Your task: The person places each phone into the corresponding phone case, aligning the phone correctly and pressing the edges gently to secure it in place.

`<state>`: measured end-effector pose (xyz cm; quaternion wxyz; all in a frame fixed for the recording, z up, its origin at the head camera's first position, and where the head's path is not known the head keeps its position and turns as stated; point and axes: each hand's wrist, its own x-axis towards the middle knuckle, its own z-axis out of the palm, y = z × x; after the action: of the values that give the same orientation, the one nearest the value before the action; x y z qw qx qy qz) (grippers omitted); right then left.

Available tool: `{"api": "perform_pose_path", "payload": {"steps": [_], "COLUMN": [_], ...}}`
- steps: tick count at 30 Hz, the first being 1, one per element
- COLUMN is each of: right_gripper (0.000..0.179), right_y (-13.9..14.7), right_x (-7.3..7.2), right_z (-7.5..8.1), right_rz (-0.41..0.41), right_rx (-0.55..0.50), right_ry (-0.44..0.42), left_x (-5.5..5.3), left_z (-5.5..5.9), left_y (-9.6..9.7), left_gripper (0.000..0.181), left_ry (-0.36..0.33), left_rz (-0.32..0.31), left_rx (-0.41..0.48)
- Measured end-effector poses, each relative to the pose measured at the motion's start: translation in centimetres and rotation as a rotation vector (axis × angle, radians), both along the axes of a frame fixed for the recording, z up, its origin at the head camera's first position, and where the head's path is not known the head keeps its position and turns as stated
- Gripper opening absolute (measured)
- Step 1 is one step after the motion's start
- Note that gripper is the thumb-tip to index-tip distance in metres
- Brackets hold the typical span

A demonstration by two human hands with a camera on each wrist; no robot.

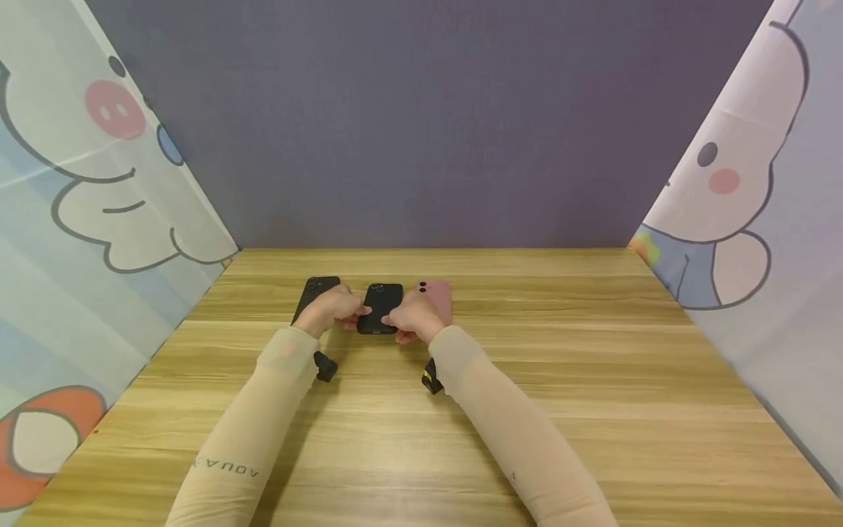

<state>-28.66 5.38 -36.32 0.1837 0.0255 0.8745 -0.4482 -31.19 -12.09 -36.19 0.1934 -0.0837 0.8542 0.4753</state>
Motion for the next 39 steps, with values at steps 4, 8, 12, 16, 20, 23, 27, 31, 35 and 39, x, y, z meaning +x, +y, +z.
{"api": "perform_pose_path", "payload": {"steps": [4, 8, 12, 16, 20, 23, 27, 31, 35, 39], "right_gripper": [0.025, 0.026, 0.026, 0.025, 0.023, 0.022, 0.024, 0.021, 0.028, 0.029], "right_y": [-0.2, -0.4, -0.7, -1.1, -1.3, -1.3, -1.2, -0.9, -0.3, 0.7], "right_x": [-0.1, -0.4, -0.8, -1.0, -1.1, -1.1, -1.2, -1.2, -1.0, -0.9], "right_z": [-0.4, -0.5, -0.4, -0.3, -0.4, -0.5, -0.6, -0.6, -0.3, 0.3], "right_rz": [0.015, 0.014, 0.04, 0.064, 0.072, 0.076, 0.056, 0.066, 0.112, 0.138], "right_rx": [0.063, 0.129, 0.201, 0.242, 0.278, 0.29, 0.245, 0.229, 0.242, 0.177], "right_ry": [0.0, 0.008, 0.027, 0.047, 0.06, 0.07, 0.078, 0.068, 0.067, 0.141], "left_x": [0.0, 0.0, -0.3, -0.7, -1.0, -1.0, -0.9, -0.5, -0.1, 0.3], "left_z": [-0.5, -0.4, -0.5, -0.7, -0.8, -0.8, -0.6, -0.6, -0.3, 0.5], "left_y": [0.1, 0.6, 1.1, 1.7, 2.2, 2.5, 2.6, 2.5, 2.6, 3.0], "left_gripper": [0.029, 0.03, 0.015, 0.009, 0.015, 0.018, 0.02, 0.021, 0.014, 0.024], "left_ry": [-0.001, 0.01, 0.031, 0.053, 0.07, 0.079, 0.099, 0.119, 0.128, 0.141], "left_rz": [-0.002, 0.006, 0.022, 0.01, -0.024, -0.05, -0.065, -0.056, -0.083, -0.158], "left_rx": [-0.012, -0.044, -0.114, -0.229, -0.348, -0.423, -0.477, -0.466, -0.472, -0.546]}}
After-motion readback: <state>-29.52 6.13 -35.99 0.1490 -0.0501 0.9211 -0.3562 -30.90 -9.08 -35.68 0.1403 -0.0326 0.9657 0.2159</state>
